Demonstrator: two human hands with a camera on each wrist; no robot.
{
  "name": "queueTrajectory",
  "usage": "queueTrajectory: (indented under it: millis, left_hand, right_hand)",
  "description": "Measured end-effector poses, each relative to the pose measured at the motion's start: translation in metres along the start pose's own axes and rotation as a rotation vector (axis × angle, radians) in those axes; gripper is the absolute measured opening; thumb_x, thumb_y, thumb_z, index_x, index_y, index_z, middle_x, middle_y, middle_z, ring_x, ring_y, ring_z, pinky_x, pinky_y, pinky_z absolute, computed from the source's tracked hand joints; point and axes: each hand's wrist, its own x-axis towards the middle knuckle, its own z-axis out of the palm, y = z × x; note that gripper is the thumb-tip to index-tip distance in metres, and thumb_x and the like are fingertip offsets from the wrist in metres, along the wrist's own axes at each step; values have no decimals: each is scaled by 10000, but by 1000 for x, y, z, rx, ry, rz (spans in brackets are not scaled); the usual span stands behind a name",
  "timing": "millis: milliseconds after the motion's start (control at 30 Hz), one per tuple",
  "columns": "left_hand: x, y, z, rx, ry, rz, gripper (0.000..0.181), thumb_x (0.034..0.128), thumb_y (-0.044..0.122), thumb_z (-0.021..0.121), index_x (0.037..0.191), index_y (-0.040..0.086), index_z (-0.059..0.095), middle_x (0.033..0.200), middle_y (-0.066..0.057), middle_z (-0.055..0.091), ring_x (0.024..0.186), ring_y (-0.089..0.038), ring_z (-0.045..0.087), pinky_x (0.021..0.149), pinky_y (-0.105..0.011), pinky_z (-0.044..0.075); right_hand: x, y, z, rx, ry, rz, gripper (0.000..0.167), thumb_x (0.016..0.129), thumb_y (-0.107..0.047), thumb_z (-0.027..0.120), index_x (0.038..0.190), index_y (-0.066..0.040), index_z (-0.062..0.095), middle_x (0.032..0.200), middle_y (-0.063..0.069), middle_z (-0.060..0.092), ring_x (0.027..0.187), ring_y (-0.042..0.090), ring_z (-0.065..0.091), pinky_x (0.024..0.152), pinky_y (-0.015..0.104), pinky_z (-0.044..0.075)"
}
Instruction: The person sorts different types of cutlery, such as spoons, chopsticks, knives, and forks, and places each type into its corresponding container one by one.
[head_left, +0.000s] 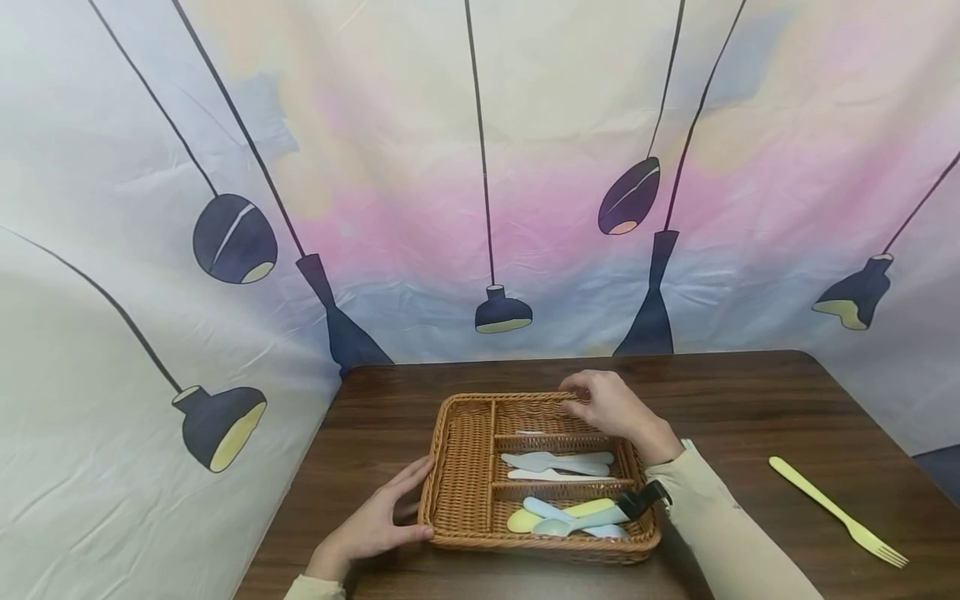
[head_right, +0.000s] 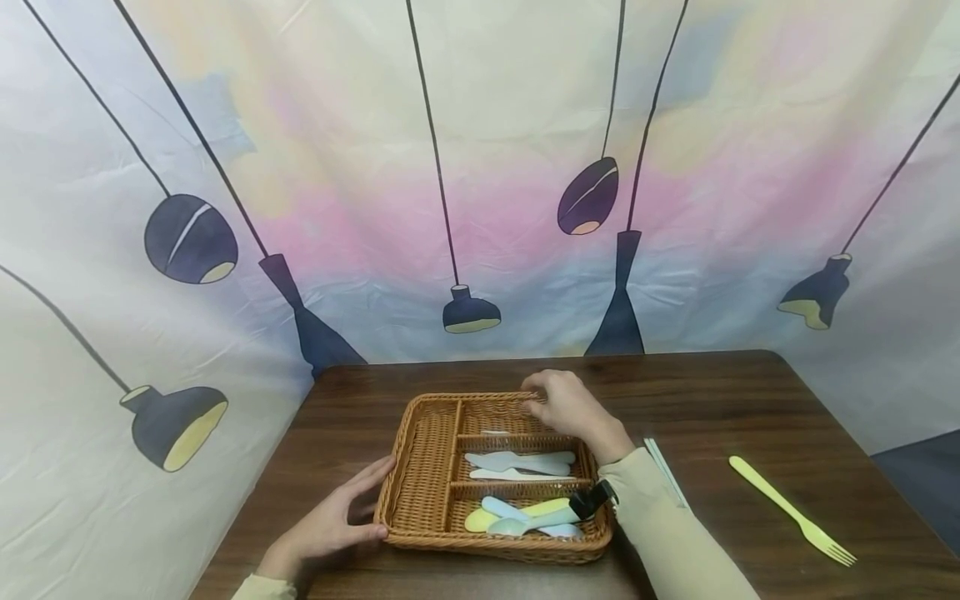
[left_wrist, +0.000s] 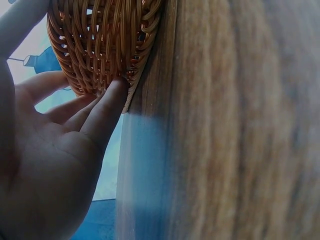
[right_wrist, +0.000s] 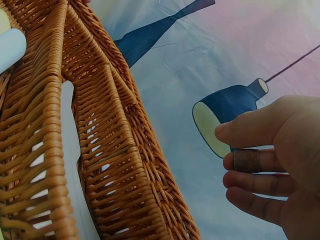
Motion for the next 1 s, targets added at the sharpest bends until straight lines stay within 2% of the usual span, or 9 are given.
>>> queueTrajectory:
  millis: [333, 700, 867, 1000]
  left_hand:
    - [1, -3, -1, 2, -4, 10, 931, 839, 214, 779, 1561, 94, 205, 1609, -206, 124, 1397, -429, 244, 985, -196, 459]
    - [0, -3, 0, 34, 0, 28, 909, 847, 198, 771, 1553, 60, 215, 1605, -216, 132, 1391, -457, 240, 990, -313, 491]
    - [0, -3, -1, 32, 0, 26, 912, 848, 199, 771, 1554, 59, 211, 1603, -223, 130, 1391, -457, 241, 990, -280, 485]
    - [0, -2, -1, 33, 0, 21, 913, 850, 203, 769, 1558, 76, 207, 1605, -221, 127, 1394, -455, 235, 985, -248, 479]
  right_hand:
    - [-8, 6, -7, -9, 34, -19, 271, 896, -198, 711, 1147, -96, 699, 1091, 62, 697, 923, 253, 650, 730, 377, 546]
    - [-22, 10, -17, -17, 66, 9, 305, 885, -201, 725, 1168, -95, 687, 1108, 78, 699, 923, 242, 650, 729, 369, 545]
    - [-30, 16, -20, -17, 87, 4, 299, 881, -184, 726, 1158, -80, 690, 1083, 94, 701, 879, 217, 642, 703, 354, 532]
    - [-36, 22, -21, -35, 107, 3, 292, 876, -195, 734, 1142, -79, 697, 1031, 72, 706, 807, 148, 611, 661, 317, 506]
